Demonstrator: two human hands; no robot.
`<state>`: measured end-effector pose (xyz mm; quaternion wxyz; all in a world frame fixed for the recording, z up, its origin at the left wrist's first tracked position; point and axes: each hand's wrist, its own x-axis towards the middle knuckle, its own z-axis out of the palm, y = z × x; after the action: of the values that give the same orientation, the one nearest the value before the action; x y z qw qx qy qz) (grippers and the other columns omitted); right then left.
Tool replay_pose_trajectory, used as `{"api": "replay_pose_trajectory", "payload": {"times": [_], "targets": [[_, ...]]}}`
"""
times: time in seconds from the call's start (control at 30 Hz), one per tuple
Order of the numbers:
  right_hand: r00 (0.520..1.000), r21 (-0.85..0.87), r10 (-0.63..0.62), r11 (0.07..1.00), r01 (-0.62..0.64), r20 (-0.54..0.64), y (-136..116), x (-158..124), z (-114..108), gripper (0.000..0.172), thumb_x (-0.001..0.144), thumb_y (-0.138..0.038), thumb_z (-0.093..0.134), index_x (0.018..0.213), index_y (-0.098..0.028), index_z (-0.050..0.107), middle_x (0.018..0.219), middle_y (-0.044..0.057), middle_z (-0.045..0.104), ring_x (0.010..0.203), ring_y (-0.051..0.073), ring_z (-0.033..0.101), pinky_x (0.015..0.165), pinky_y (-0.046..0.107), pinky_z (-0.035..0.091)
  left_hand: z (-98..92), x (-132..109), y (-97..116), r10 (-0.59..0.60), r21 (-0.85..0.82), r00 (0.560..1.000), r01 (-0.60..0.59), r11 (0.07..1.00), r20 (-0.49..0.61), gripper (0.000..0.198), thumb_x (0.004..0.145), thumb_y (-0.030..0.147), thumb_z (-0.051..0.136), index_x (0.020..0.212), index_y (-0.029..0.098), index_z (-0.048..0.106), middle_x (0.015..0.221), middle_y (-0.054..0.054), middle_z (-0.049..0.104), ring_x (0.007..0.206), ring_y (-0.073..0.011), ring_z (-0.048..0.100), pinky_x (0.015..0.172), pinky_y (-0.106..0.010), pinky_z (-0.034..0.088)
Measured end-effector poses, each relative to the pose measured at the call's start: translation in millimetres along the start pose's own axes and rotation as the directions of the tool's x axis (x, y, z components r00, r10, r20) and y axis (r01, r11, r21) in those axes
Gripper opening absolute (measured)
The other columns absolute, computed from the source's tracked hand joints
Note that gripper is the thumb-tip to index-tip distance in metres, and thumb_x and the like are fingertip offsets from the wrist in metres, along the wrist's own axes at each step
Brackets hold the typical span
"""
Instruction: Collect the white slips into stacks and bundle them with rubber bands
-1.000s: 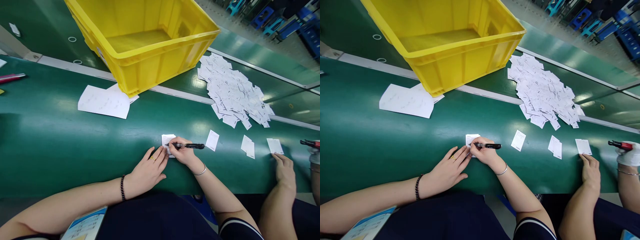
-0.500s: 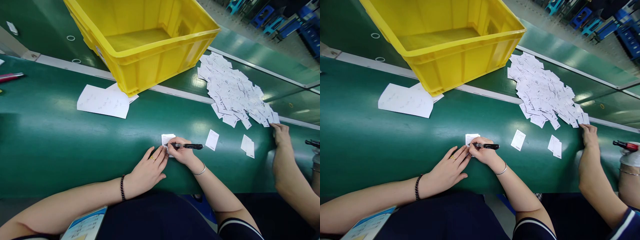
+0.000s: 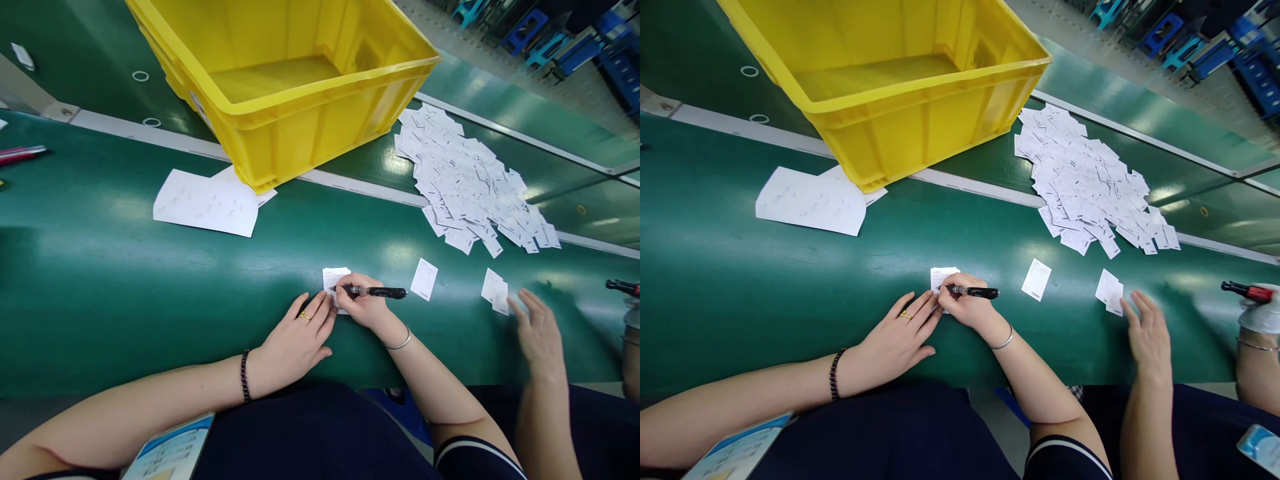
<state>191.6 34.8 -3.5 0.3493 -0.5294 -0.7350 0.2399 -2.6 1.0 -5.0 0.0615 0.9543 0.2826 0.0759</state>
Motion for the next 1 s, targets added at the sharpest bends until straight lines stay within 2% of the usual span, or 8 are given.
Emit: {"api": "replay_pose_trajectory", "payload": {"times": [0.17,0.27,0.37,0.5,0.63,0.73,0.87,1.0], "targets": [[0.992,0.122,0.11,0.987,-0.102,-0.063,5.9,-2.7,-3.8,0.01,0.088,-0.024,0.053,0.091,-0.022,0.063,0.074,0.001,0.07,0.06,0.014,0.063,0.058,0.026,0.052,-0.2,0.3,-0.1,0.002,0.005,1.0,-0.002,1.0,-0.011,0.063,0.092,0.053,0.044,0.135,0.006,0.049,0.143,-0.021,0.048,0.135,-0.0319,0.04,0.11,-0.049,0.028],[0.99,0.02,0.101,0.995,-0.1,-0.096,9.7,0.3,-8.9,0.022,0.094,-0.027,0.048,0.111,-0.025,0.061,0.095,0.005,0.073,0.08,0.017,0.066,0.073,0.032,0.055,-0.5,0.4,0.0,0.0,-0.003,1.0,0.0,1.0,0.007,0.062,0.092,0.053,0.045,0.135,0.008,0.05,0.143,-0.021,0.048,0.135,-0.0318,0.04,0.11,-0.048,0.028],[0.999,-0.129,0.015,0.991,-0.019,-0.031,11.8,4.7,-13.5,0.021,0.095,-0.026,0.047,0.105,-0.026,0.065,0.098,0.005,0.072,0.084,0.02,0.061,0.075,0.036,0.053,-0.9,0.3,-0.1,-0.006,-0.014,1.0,0.006,1.0,0.018,0.061,0.093,0.052,0.043,0.135,0.008,0.05,0.144,-0.02,0.047,0.136,-0.0312,0.039,0.111,-0.048,0.027],[1.0,-0.166,-0.007,0.986,0.003,-0.021,11.5,6.9,-17.3,0.019,0.094,-0.023,0.048,0.101,-0.026,0.065,0.091,0.006,0.071,0.08,0.02,0.058,0.073,0.037,0.051,-1.7,0.3,-0.3,-0.008,-0.016,1.0,0.009,1.0,0.017,0.061,0.092,0.053,0.044,0.134,0.008,0.051,0.143,-0.021,0.048,0.135,-0.0311,0.04,0.11,-0.048,0.028],[0.995,-0.072,-0.049,0.996,0.043,-0.085,11.3,4.3,-14.6,0.009,0.088,-0.023,0.059,0.096,-0.026,0.062,0.088,0.005,0.069,0.084,0.022,0.06,0.076,0.041,0.052,-2.1,-0.3,-0.3,-0.001,-0.01,1.0,0.001,1.0,0.002,0.061,0.093,0.052,0.043,0.134,0.008,0.05,0.144,-0.021,0.047,0.136,-0.0311,0.039,0.11,-0.048,0.028],[0.991,0.099,0.074,0.993,-0.064,-0.109,12.0,1.9,-8.1,0.011,0.083,-0.025,0.066,0.09,-0.025,0.056,0.086,0.003,0.068,0.079,0.019,0.063,0.072,0.037,0.053,-3.0,-0.7,-0.3,-0.005,-0.009,1.0,0.005,1.0,0.0,0.06,0.093,0.052,0.043,0.134,0.008,0.051,0.144,-0.02,0.047,0.136,-0.0311,0.039,0.111,-0.048,0.027],[0.952,0.358,0.267,0.912,-0.2,-0.147,15.3,6.2,-15.1,0.019,0.081,-0.028,0.067,0.088,-0.024,0.049,0.084,0.001,0.067,0.072,0.015,0.064,0.065,0.03,0.053,-3.9,-1.1,-0.3,-0.008,-0.007,1.0,0.008,1.0,-0.03,0.062,0.092,0.052,0.046,0.136,0.008,0.049,0.144,-0.02,0.047,0.135,-0.0318,0.04,0.111,-0.048,0.028],[0.841,0.305,0.35,0.923,-0.234,-0.413,32.3,12.4,-61.2,0.022,0.079,-0.031,0.066,0.087,-0.023,0.048,0.088,0.004,0.068,0.084,0.017,0.065,0.077,0.034,0.052,-0.6,-2.5,-0.5,-0.007,-0.007,0.999,0.007,1.0,-0.052,0.061,0.094,0.051,0.041,0.135,0.008,0.051,0.143,-0.018,0.05,0.136,-0.0305,0.039,0.111,-0.048,0.028]]}}
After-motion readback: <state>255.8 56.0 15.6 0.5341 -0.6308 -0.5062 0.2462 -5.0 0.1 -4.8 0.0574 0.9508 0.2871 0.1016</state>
